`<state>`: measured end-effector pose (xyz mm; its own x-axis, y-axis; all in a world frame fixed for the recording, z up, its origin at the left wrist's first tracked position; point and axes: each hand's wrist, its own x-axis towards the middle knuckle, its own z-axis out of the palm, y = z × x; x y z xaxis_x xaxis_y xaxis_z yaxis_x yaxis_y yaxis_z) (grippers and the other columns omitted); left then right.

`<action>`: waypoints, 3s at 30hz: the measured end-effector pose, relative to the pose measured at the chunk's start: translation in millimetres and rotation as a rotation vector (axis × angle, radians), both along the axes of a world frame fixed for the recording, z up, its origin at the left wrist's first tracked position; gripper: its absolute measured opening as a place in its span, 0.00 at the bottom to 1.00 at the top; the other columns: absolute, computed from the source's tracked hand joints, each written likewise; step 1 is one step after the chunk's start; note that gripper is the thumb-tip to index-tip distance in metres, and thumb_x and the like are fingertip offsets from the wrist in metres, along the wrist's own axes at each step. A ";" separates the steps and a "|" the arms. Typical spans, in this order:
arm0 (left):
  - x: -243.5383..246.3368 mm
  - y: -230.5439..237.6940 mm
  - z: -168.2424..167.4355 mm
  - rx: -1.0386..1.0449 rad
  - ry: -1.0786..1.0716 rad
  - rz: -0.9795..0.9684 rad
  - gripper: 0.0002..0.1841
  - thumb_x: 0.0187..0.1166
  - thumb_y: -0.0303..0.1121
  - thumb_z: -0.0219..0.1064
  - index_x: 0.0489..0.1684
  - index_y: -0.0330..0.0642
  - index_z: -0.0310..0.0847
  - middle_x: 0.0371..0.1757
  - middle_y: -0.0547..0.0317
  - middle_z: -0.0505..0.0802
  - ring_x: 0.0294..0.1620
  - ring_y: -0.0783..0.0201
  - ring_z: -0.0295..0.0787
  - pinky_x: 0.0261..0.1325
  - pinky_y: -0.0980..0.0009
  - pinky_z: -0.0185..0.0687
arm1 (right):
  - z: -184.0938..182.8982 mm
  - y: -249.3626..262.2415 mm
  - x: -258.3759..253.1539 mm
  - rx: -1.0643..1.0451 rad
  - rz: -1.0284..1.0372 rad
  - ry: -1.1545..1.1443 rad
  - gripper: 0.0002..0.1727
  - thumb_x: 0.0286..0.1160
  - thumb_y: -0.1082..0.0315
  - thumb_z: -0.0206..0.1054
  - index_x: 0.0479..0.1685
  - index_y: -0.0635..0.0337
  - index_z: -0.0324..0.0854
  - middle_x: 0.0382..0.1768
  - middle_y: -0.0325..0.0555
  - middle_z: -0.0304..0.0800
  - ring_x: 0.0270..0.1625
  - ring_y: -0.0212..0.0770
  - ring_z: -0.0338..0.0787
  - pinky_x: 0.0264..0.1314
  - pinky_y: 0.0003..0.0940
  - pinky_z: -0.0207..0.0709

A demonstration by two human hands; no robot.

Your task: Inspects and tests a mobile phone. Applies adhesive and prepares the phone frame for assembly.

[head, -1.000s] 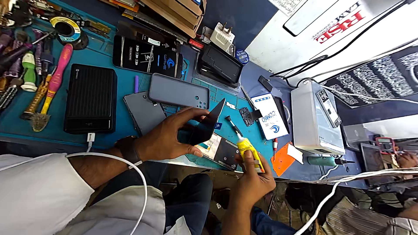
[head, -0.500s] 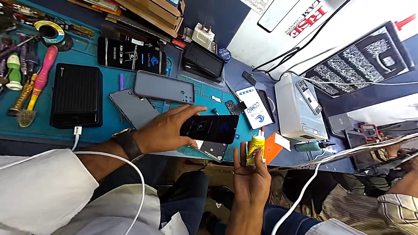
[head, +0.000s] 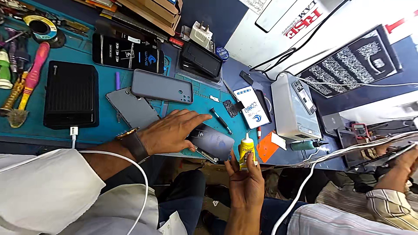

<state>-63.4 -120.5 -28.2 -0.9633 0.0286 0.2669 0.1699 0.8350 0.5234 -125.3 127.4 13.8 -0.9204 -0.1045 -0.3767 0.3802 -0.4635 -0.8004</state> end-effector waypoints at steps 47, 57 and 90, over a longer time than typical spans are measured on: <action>55.4 82.3 19.7 1.067 0.065 0.071 0.10 0.86 0.36 0.59 0.39 0.49 0.87 0.34 0.67 0.91 0.36 0.70 0.89 0.42 0.75 0.87 | -3.0 4.9 118.7 0.239 -0.112 0.389 0.09 0.80 0.80 0.61 0.50 0.75 0.84 0.27 0.55 0.93 0.22 0.39 0.93 0.27 0.31 0.91; 61.2 80.8 16.6 0.724 0.342 0.023 0.07 0.78 0.36 0.68 0.43 0.49 0.92 0.39 0.75 0.92 0.44 0.81 0.89 0.48 0.82 0.89 | -5.4 9.7 119.5 0.260 -0.082 0.500 0.09 0.78 0.79 0.65 0.49 0.76 0.86 0.30 0.56 0.93 0.23 0.39 0.93 0.29 0.30 0.91; 66.9 81.4 7.7 0.319 0.431 0.058 0.09 0.74 0.33 0.63 0.34 0.47 0.92 0.35 0.68 0.93 0.42 0.72 0.89 0.49 0.74 0.85 | -4.1 10.9 128.0 0.503 -0.069 0.639 0.09 0.73 0.84 0.66 0.48 0.76 0.87 0.32 0.49 0.96 0.24 0.35 0.94 0.31 0.29 0.93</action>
<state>3.4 -39.1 -20.5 -0.7619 -0.1687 0.6253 0.3838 0.6602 0.6457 2.7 138.3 9.7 -0.9716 0.0023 0.2366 -0.2366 0.0038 -0.9716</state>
